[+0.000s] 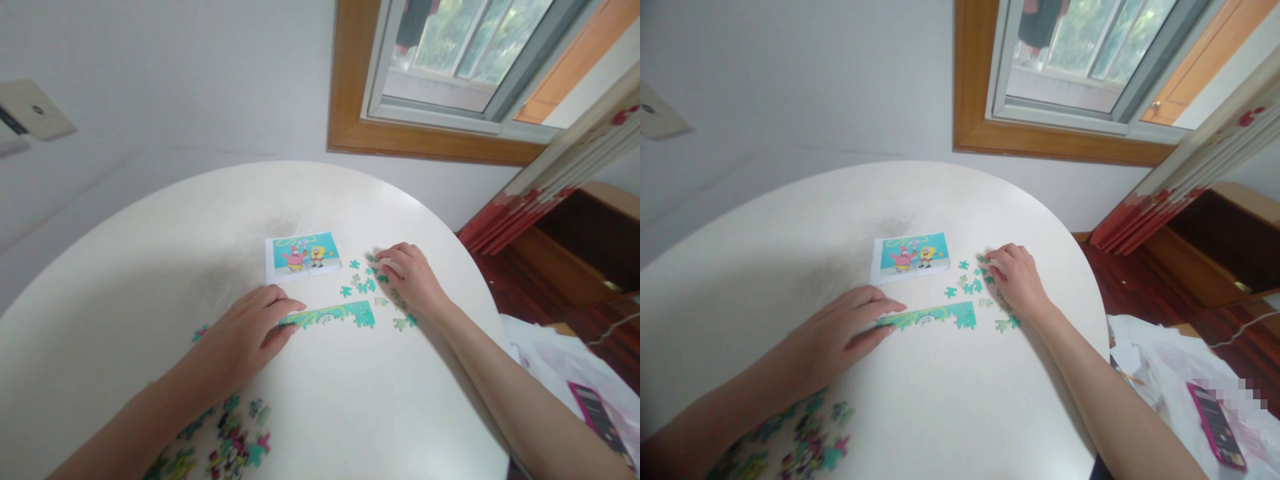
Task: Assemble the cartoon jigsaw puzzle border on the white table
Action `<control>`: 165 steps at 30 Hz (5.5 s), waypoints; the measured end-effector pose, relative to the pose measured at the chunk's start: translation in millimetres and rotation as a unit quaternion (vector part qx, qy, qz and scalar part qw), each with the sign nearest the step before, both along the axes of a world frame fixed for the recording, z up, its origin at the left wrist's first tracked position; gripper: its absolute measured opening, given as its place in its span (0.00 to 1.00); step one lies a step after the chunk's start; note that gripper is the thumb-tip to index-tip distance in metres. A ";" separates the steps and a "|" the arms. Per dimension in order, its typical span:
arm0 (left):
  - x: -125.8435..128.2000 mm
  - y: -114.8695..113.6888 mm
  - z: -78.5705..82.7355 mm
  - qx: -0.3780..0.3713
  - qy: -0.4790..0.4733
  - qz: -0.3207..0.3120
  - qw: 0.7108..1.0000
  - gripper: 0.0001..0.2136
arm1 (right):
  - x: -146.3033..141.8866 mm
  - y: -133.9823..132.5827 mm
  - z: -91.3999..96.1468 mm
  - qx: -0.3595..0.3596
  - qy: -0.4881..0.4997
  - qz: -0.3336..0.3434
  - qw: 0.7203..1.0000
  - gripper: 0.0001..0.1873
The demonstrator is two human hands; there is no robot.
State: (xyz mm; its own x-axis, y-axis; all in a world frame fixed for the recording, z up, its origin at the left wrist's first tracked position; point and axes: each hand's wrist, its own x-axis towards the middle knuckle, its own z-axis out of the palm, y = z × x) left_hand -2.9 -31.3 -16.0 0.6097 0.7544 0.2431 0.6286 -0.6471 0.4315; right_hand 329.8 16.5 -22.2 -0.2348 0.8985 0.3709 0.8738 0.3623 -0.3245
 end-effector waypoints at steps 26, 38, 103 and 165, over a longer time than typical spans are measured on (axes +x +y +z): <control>1.2 -0.5 3.3 -0.011 0.019 0.011 1.000 0.11 | 12.1 10.2 -9.1 -0.050 0.079 -0.034 0.995 0.08; 1.6 -0.2 3.6 -0.008 0.012 0.010 1.000 0.11 | 6.6 5.2 -0.7 -0.090 0.133 -0.038 0.986 0.10; 0.3 4.8 12.0 0.001 -0.013 0.067 0.998 0.12 | 29.6 10.3 14.7 -0.253 0.232 -0.081 0.936 0.14; 80.7 -10.0 7.9 0.077 0.111 -0.093 0.986 0.18 | -26.8 -53.5 28.8 -0.127 0.038 0.236 0.963 0.12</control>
State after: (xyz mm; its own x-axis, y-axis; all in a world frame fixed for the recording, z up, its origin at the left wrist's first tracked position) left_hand 77.9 -41.3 -8.1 0.7857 0.5884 0.1910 0.5602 -0.8077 0.1839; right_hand 303.0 -37.1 6.7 -0.6196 0.7627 0.1854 0.6023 0.6135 -0.5108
